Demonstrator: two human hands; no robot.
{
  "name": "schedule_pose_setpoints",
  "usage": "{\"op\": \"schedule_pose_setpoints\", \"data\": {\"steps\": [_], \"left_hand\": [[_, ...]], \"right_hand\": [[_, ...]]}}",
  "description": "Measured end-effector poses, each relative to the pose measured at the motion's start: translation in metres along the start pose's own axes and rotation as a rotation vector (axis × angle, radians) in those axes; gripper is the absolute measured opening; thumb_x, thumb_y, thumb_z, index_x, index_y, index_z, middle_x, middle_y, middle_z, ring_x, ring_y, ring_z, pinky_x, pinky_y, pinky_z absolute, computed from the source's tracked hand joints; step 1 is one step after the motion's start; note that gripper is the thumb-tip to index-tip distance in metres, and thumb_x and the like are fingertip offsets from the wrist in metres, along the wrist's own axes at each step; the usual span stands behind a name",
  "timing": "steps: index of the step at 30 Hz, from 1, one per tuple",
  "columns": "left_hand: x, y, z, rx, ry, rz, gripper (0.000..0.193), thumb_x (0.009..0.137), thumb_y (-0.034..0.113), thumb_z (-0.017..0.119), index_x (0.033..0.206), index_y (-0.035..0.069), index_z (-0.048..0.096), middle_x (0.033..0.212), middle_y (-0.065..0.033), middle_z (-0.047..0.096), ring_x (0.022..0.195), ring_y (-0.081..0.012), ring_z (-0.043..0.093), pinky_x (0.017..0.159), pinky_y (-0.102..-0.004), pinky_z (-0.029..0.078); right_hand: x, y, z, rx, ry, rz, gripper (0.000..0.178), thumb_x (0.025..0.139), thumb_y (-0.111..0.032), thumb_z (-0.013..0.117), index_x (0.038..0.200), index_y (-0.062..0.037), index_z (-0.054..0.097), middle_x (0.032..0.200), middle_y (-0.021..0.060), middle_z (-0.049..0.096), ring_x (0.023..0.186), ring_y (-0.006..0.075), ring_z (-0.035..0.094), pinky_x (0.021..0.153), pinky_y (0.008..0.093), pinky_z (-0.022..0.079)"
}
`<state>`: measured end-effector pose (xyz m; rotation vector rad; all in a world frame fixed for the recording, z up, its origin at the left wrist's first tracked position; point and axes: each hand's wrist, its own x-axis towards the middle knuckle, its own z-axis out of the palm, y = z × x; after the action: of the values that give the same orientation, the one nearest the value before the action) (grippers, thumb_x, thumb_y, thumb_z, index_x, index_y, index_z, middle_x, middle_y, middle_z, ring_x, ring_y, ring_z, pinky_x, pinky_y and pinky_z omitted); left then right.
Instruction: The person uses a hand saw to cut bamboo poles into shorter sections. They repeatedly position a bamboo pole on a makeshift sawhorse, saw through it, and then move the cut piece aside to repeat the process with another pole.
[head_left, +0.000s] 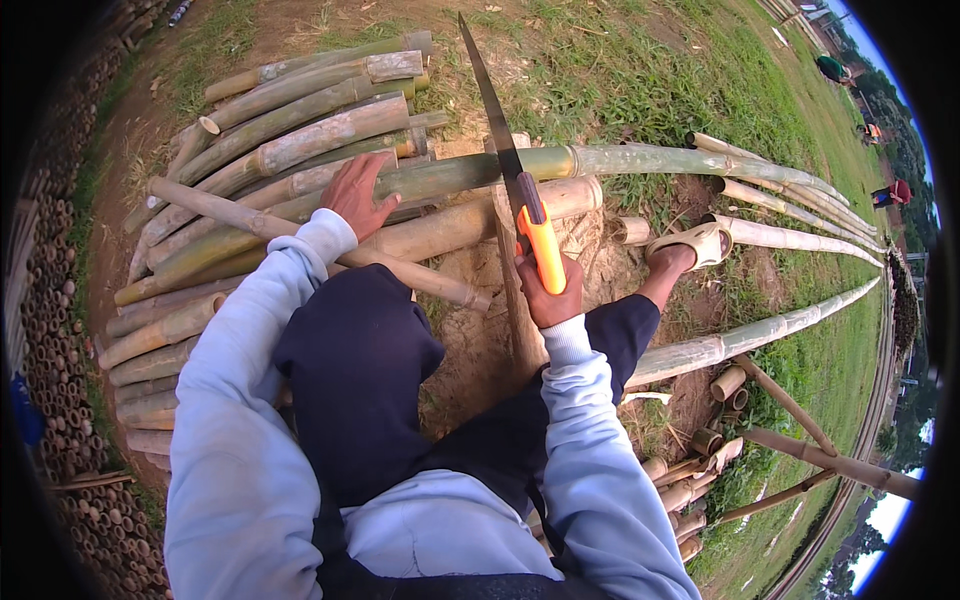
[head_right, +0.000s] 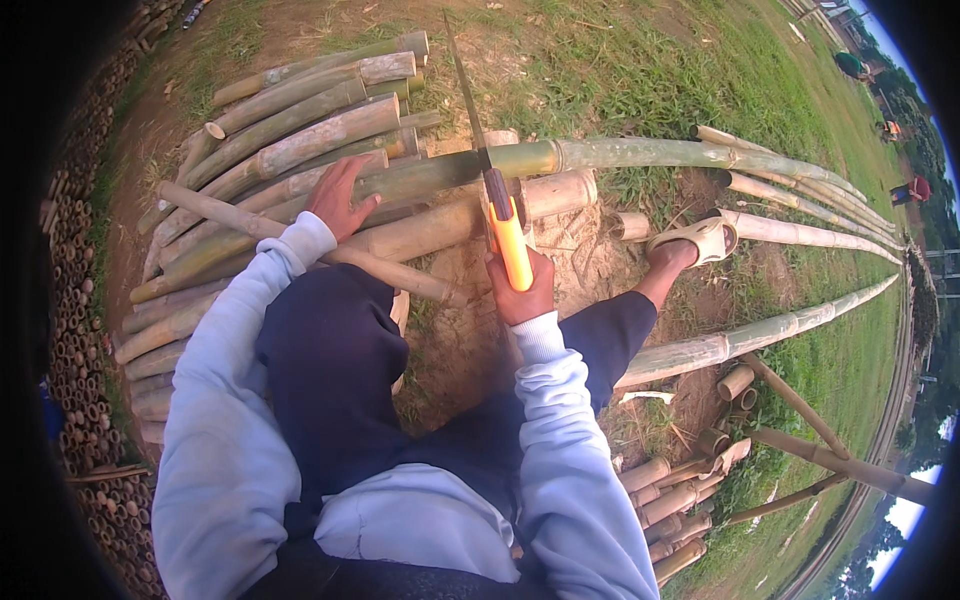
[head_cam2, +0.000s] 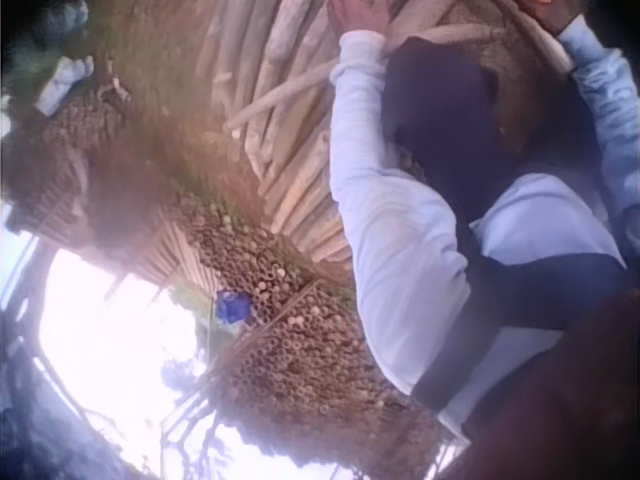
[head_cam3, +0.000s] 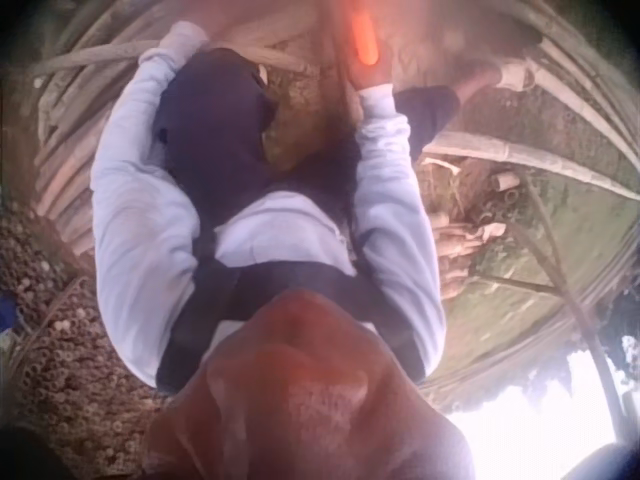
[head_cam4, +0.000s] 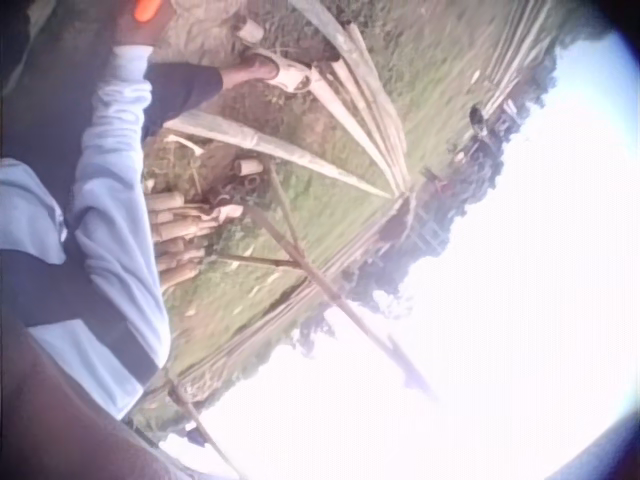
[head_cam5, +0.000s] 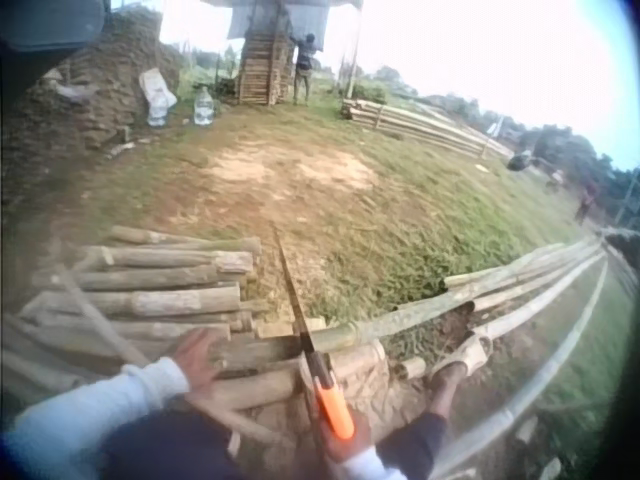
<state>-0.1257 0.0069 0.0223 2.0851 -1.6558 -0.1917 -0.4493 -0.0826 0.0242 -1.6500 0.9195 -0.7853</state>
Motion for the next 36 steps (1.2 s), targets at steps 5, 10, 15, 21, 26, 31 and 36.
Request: {"op": "schedule_pose_setpoints", "data": {"steps": [5,10,15,21,26,31,36], "left_hand": [[-0.024,-0.04,-0.006,0.053,0.044,0.062,0.064,0.091,0.038,0.07,0.142,0.006,0.05,0.143,-0.0202,0.052,0.131,-0.0425,0.049,0.111,-0.0492,0.04],[-0.084,-0.052,-0.029,0.135,0.046,0.343,0.034,0.092,0.04,0.067,0.099,0.007,0.063,0.096,-0.0091,0.062,0.092,-0.0311,0.061,0.084,-0.0437,0.049],[-0.115,-0.096,0.004,0.472,-0.072,0.529,0.016,0.086,0.029,0.061,0.096,0.017,0.063,0.089,-0.0013,0.062,0.088,-0.0247,0.063,0.078,-0.0399,0.049],[-0.152,-0.118,0.046,0.43,-0.203,0.227,0.021,0.084,0.029,0.061,0.097,0.016,0.07,0.085,-0.0026,0.067,0.087,-0.0243,0.068,0.078,-0.0394,0.053],[-0.163,-0.116,0.078,0.228,-0.074,0.229,0.021,0.084,0.028,0.061,0.097,0.016,0.071,0.088,-0.0033,0.069,0.089,-0.0248,0.069,0.082,-0.0397,0.055],[-0.17,-0.223,0.13,0.414,0.157,0.461,0.02,0.084,0.027,0.06,0.097,0.016,0.07,0.091,-0.0032,0.068,0.09,-0.0239,0.069,0.084,-0.0397,0.055],[-0.139,-0.11,0.106,0.434,0.049,0.297,0.019,0.085,0.028,0.06,0.098,0.019,0.07,0.094,-0.0023,0.064,0.084,-0.0214,0.069,0.075,-0.0399,0.056]], "right_hand": [[-0.006,0.01,-0.003,-0.004,0.023,0.045,0.012,0.092,-0.009,0.07,0.093,0.0032,0.068,0.068,0.0005,0.059,0.062,0.0082,0.053,0.059,0.0286,0.044],[-0.002,0.022,0.008,0.046,0.016,0.05,0.015,0.09,-0.007,0.071,0.1,0.0037,0.07,0.076,0.0039,0.067,0.071,0.0089,0.061,0.066,0.0286,0.05],[0.007,0.036,-0.001,0.068,0.049,0.017,0.017,0.088,-0.011,0.071,0.099,0.003,0.071,0.078,0.0069,0.07,0.072,0.0129,0.066,0.07,0.031,0.053],[0.011,0.052,0.009,-0.003,0.054,0.019,0.019,0.087,-0.016,0.074,0.096,0.0008,0.072,0.074,0.0131,0.07,0.069,0.0197,0.068,0.067,0.0356,0.054],[0.007,0.059,-0.001,0.009,0.068,-0.001,0.02,0.087,-0.016,0.076,0.096,0.0009,0.072,0.073,0.0116,0.069,0.068,0.0181,0.067,0.066,0.0353,0.053],[0.014,0.035,0.024,0.107,0.022,-0.024,0.019,0.087,-0.016,0.076,0.094,0.0012,0.071,0.071,0.0099,0.067,0.065,0.0168,0.065,0.064,0.0346,0.052],[0.004,0.052,-0.012,-0.028,0.042,0.014,0.018,0.087,-0.016,0.076,0.092,0.0012,0.071,0.07,0.0086,0.067,0.064,0.0174,0.064,0.064,0.0348,0.052]]}}
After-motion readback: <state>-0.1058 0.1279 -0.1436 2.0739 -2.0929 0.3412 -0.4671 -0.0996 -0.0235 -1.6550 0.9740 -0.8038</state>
